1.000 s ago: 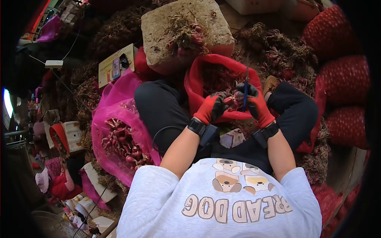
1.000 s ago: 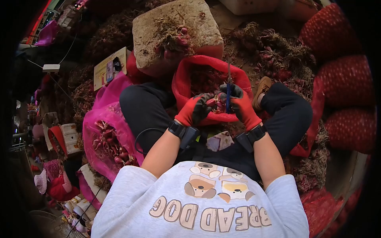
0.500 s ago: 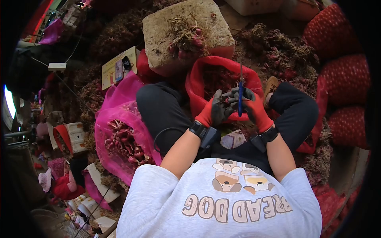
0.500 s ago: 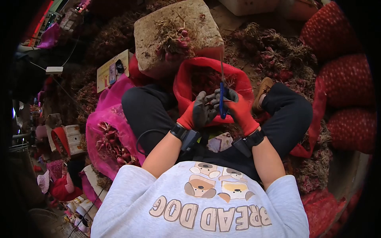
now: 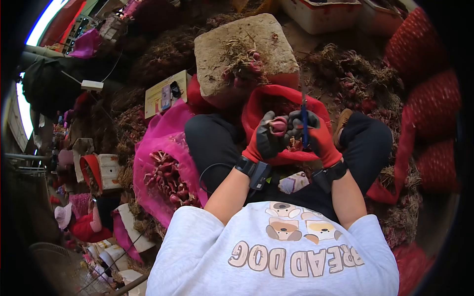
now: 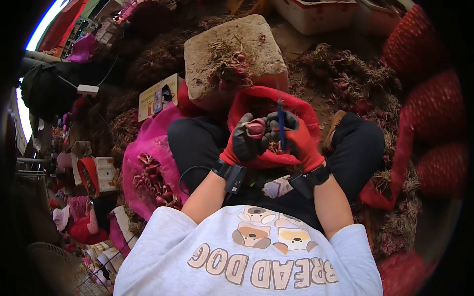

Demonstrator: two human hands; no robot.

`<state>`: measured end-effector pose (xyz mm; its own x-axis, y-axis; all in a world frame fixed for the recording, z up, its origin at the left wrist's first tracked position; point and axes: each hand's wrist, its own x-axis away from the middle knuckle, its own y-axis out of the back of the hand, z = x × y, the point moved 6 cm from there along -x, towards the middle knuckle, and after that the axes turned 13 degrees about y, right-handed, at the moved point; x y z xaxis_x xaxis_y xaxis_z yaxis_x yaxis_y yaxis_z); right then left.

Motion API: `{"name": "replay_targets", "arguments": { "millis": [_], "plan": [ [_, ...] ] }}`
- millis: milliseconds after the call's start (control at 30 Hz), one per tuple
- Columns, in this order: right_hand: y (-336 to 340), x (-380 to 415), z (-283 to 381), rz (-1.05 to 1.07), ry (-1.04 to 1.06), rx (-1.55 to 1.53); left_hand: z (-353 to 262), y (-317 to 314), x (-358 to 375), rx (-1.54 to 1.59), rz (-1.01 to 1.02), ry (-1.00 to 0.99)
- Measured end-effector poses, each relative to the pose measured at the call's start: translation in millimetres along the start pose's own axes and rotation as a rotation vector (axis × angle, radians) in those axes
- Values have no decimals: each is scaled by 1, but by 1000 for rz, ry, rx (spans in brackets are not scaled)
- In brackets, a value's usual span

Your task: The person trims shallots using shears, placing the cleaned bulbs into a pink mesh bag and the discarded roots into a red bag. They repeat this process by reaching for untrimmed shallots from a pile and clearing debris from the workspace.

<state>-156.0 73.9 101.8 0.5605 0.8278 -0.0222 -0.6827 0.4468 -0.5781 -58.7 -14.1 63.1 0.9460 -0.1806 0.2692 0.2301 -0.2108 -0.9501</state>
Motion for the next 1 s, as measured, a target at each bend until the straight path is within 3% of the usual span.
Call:
{"name": "replay_targets", "arguments": {
  "millis": [67,167,267,367,400,433,467,533,600,733,867,1000],
  "plan": [
    [-9,-2,4,58,59,207,2,-8,5,116,65,68],
    [-7,-5,0,-5,29,-39,-1,-30,32,197,-17,3],
    [-3,-9,5,-3,85,-142,-8,-54,66,176,78,-61],
    [6,-11,0,-7,27,-218,-22,-61,143,-284,-173,-334],
    [8,-11,-2,-8,0,-241,-26,-76,175,-474,-393,-522],
    [6,-12,-3,-11,-8,-245,-26,-95,207,-366,-139,-455],
    [6,-11,-3,-22,-12,-246,-30,-93,243,-443,-361,-502],
    [6,-9,-3,-55,-20,-202,-39,-83,303,-653,-473,-617],
    [0,-9,-5,-16,-17,-160,-43,-48,367,-671,-719,-711],
    [-2,-10,-16,74,-2,-177,-46,-6,394,-844,-1197,-850],
    [15,-5,-21,-20,10,-11,-53,5,362,-960,-1286,-654],
    [18,-4,-21,-44,2,-13,-81,60,468,-655,-1439,-941]
  ]
}}
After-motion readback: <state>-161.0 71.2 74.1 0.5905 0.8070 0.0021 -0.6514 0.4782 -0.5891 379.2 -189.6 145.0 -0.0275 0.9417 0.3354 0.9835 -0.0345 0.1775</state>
